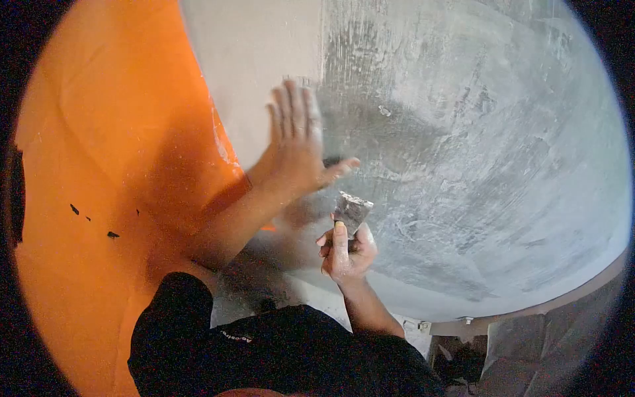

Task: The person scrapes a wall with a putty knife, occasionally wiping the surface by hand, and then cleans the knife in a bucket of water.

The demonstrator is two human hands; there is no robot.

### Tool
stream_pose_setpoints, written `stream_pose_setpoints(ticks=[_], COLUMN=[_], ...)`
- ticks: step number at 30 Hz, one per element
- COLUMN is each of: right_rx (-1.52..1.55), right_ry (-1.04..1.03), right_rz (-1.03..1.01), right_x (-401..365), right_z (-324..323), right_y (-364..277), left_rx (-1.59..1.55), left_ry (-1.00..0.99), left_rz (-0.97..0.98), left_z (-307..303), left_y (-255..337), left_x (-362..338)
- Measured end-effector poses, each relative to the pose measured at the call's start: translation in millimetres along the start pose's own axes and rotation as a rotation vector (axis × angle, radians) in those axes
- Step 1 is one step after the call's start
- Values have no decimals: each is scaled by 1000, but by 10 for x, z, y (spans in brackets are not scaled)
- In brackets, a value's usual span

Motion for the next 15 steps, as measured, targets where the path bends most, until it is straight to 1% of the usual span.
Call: stream_pose_setpoints(ticks=[1, 2, 3, 5, 7, 9, 10, 12, 13, 14, 15], right_rx=[19, 39, 37, 39, 49, 61, 64, 73, 109, 145, 153], right_ry=[-1, -3, -11, 12, -28, -61, -61, -67, -59, -49, -47], right_rz=[-15, -29, -23, -91, -96, -108, -109, -108, -4, 102, 107], right_x=[-19, -33, -46, -78, -109, -139, -147, -138, -148, -169, -160], right_z=[-32, -53, -52, -67, -104, -142, -167, -193, -199, -194, -158], right_y=[-32, -60, -67, -134, -119, -78, -45, -5, 83, 169, 187], left_rx=[-6, -138, -136, -133, -141, 74, 76, 114, 121, 144, 166], left_ry=[-74, -26, -26, -331, -341, -194, -192, 46, 41, 45, 50], left_rz=[82, 127, 116, 381, 394, 302, 301, -10, -12, -54, -92], left_z=[39, 140, 122, 254, 203, 61, 36, -158, -130, -64, 16], left_y=[125, 209, 218, 405, 323, 25, -136, -649, -732, -849, -950], left_x=[-28, -115, -168, -365, -386, -245, -180, -33, -87, -162, -229])
Point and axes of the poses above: each hand's wrist, its own x-axis towards the middle knuckle, its own z-axis out of the palm, y = z × x, the point moved 7 cm from there along x, towards the middle knuckle, and after that the axes turned 5 degrees about -z, right-handed, at the moved point
